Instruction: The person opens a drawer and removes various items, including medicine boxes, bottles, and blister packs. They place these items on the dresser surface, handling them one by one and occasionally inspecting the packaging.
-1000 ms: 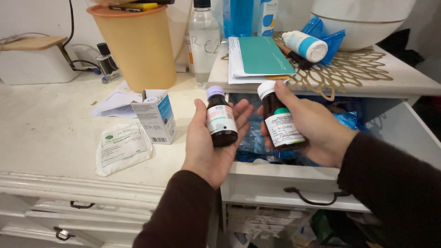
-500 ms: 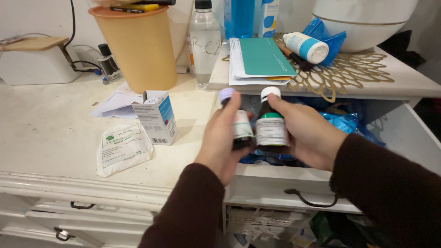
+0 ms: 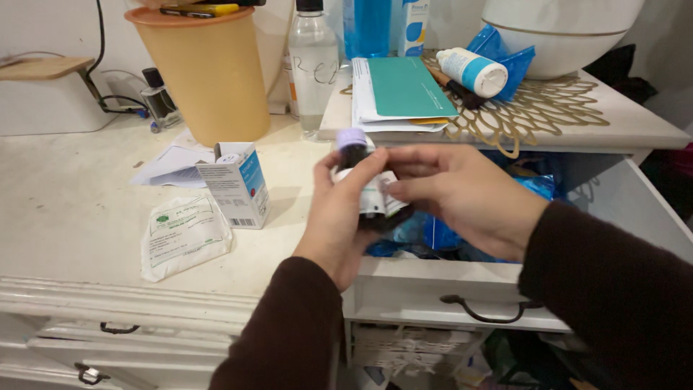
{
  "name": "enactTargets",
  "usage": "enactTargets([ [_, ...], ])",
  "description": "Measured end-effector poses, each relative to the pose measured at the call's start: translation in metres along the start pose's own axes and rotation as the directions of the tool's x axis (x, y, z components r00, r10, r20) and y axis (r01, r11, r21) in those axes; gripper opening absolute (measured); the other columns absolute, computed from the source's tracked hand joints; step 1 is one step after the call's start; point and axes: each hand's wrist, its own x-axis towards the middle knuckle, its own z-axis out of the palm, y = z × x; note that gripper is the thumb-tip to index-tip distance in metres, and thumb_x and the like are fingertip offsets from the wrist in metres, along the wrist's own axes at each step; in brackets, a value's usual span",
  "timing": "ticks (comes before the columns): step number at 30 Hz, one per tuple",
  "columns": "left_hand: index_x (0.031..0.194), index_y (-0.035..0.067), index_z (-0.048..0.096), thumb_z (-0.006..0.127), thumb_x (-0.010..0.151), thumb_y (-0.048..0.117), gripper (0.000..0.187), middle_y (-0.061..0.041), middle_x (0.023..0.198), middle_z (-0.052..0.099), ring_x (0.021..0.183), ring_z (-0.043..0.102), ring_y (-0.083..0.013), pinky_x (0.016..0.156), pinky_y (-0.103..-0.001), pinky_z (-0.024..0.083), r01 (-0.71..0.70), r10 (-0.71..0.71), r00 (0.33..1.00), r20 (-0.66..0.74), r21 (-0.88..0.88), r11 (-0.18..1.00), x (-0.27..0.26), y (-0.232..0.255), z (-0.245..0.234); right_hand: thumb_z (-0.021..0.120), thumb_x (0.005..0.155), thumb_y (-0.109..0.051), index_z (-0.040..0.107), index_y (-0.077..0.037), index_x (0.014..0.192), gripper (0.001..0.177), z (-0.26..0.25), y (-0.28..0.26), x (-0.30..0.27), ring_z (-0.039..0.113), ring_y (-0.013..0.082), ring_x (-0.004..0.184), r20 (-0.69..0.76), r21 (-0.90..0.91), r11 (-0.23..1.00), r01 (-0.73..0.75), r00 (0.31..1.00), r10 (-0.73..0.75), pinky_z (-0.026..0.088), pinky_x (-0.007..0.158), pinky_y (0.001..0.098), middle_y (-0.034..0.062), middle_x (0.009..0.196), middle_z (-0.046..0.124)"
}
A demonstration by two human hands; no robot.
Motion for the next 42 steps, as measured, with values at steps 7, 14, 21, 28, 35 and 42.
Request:
enactTargets([
  [7, 0.139, 0.009, 0.049, 0.074, 0.070, 0.007, 0.073, -0.010, 0.112, 0.066, 0.092, 0.068, -0.0197, 0.076, -0.038, 0.060, -0.434, 0.526, 0.828, -0.194, 0.374, 0.820, 0.007, 0.002, -0.030, 0.067, 0.084, -0.003, 0.061, -0.004, 0.135, 0.052, 0.023, -0.004, 0.023, 0.071, 0.0150, 0.099, 0.101, -0.245, 0.946, 0.213, 0.976, -0.194, 0.059, 0.087, 0.0304, 0.0082, 0.115, 0.070],
  [14, 0.154, 0.002, 0.041, 0.081, 0.073, -0.001, 0.090, -0.021, 0.137, 0.058, 0.126, 0.060, -0.0357, 0.108, -0.043, 0.047, -0.381, 0.932, 0.340, -0.128, 0.887, 0.261, 0.003, -0.006, -0.095, 0.070, 0.087, -0.017, 0.072, -0.009, 0.122, 0.036, 0.022, 0.005, 0.030, 0.067, 0.0172, 0.092, -0.007, -0.485, 0.875, 0.002, 1.000, -0.006, 0.055, 0.077, 0.0304, 0.0060, 0.103, 0.074],
  [21, 0.142, 0.000, 0.044, 0.094, 0.067, 0.011, 0.092, -0.020, 0.134, 0.054, 0.125, 0.057, -0.0384, 0.105, -0.043, 0.046, -0.192, 0.873, 0.415, -0.258, 0.913, 0.361, 0.018, -0.020, -0.119, 0.075, 0.070, -0.015, 0.076, -0.016, 0.122, 0.052, -0.011, 0.025, 0.037, 0.068, 0.0162, 0.112, 0.228, -0.792, 0.609, 0.037, 0.944, 0.239, 0.055, 0.095, 0.0326, 0.0023, 0.118, 0.074],
  [28, 0.143, -0.004, 0.038, 0.099, 0.062, 0.016, 0.104, -0.023, 0.139, 0.049, 0.129, 0.049, -0.0419, 0.109, -0.046, 0.040, -0.218, 0.876, 0.452, -0.168, 0.931, 0.291, 0.021, -0.032, -0.129, 0.075, 0.079, -0.025, 0.073, -0.026, 0.125, 0.045, -0.012, 0.041, 0.045, 0.072, 0.0196, 0.108, 0.204, -0.906, 0.424, -0.003, 0.874, 0.442, 0.055, 0.095, 0.0342, 0.0030, 0.119, 0.075],
  [35, 0.146, -0.011, 0.030, 0.097, 0.071, 0.041, 0.113, -0.028, 0.141, 0.043, 0.130, 0.040, -0.0470, 0.109, -0.054, 0.033, -0.082, 0.882, 0.454, -0.125, 0.980, 0.182, 0.030, -0.039, -0.141, 0.083, 0.079, -0.030, 0.069, -0.015, 0.119, 0.045, -0.012, 0.050, 0.037, 0.073, 0.0207, 0.102, 0.098, -0.864, 0.504, -0.022, 0.973, 0.211, 0.056, 0.093, 0.0350, 0.0062, 0.111, 0.075],
  [42, 0.134, -0.001, 0.044, 0.093, 0.068, 0.054, 0.099, -0.021, 0.130, 0.051, 0.124, 0.045, -0.0416, 0.096, -0.057, 0.038, 0.267, 0.827, 0.472, -0.305, 0.944, 0.196, 0.021, -0.035, -0.135, 0.077, 0.084, -0.027, 0.070, -0.011, 0.109, 0.030, -0.009, 0.012, 0.030, 0.075, 0.0167, 0.096, 0.007, -0.785, 0.617, 0.056, 0.997, -0.082, 0.056, 0.093, 0.0356, 0.0018, 0.103, 0.078],
])
